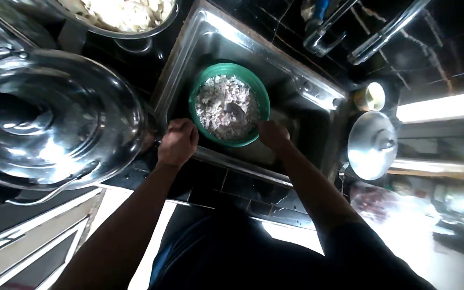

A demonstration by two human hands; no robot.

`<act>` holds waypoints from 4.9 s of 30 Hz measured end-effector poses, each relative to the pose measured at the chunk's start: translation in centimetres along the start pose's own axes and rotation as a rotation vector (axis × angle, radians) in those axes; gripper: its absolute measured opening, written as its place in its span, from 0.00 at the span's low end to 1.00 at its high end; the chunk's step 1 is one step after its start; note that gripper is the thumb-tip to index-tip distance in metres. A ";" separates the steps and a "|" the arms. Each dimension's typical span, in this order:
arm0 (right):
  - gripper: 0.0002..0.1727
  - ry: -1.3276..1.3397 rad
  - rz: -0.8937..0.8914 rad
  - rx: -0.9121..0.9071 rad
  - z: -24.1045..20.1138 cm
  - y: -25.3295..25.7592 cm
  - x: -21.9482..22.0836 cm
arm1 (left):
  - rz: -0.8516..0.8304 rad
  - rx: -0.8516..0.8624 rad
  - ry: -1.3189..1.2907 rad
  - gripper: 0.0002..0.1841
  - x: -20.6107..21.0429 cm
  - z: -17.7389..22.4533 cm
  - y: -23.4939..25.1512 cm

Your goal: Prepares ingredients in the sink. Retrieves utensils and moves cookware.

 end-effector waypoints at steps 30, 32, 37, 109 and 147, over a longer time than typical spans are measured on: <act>0.36 0.091 0.122 -0.053 -4.4 2.9 1.1 | -0.079 -0.036 0.041 0.10 -0.4 0.6 0.0; 0.38 0.019 0.023 -0.085 -5.1 3.2 3.1 | -0.084 -0.051 0.042 0.10 -0.4 0.6 0.0; 0.22 0.133 0.123 -0.016 -1.8 0.7 -2.5 | -0.063 -0.028 0.025 0.13 -0.3 0.3 0.0; 0.20 0.544 0.132 -0.158 2.6 0.3 4.7 | -0.027 -0.031 0.028 0.12 -0.5 0.4 0.0; 0.23 0.578 0.363 -0.109 5.1 2.2 4.0 | -0.002 0.003 0.037 0.12 -0.4 0.3 0.2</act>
Point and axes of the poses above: each hand's wrist, its own y-axis towards the middle knuckle, its own x-axis out of the palm, z = x × y, the point moved 5 cm from there along y, towards the middle knuckle, and after that the axes turned 1 degree about -z, right-handed, at the moved point
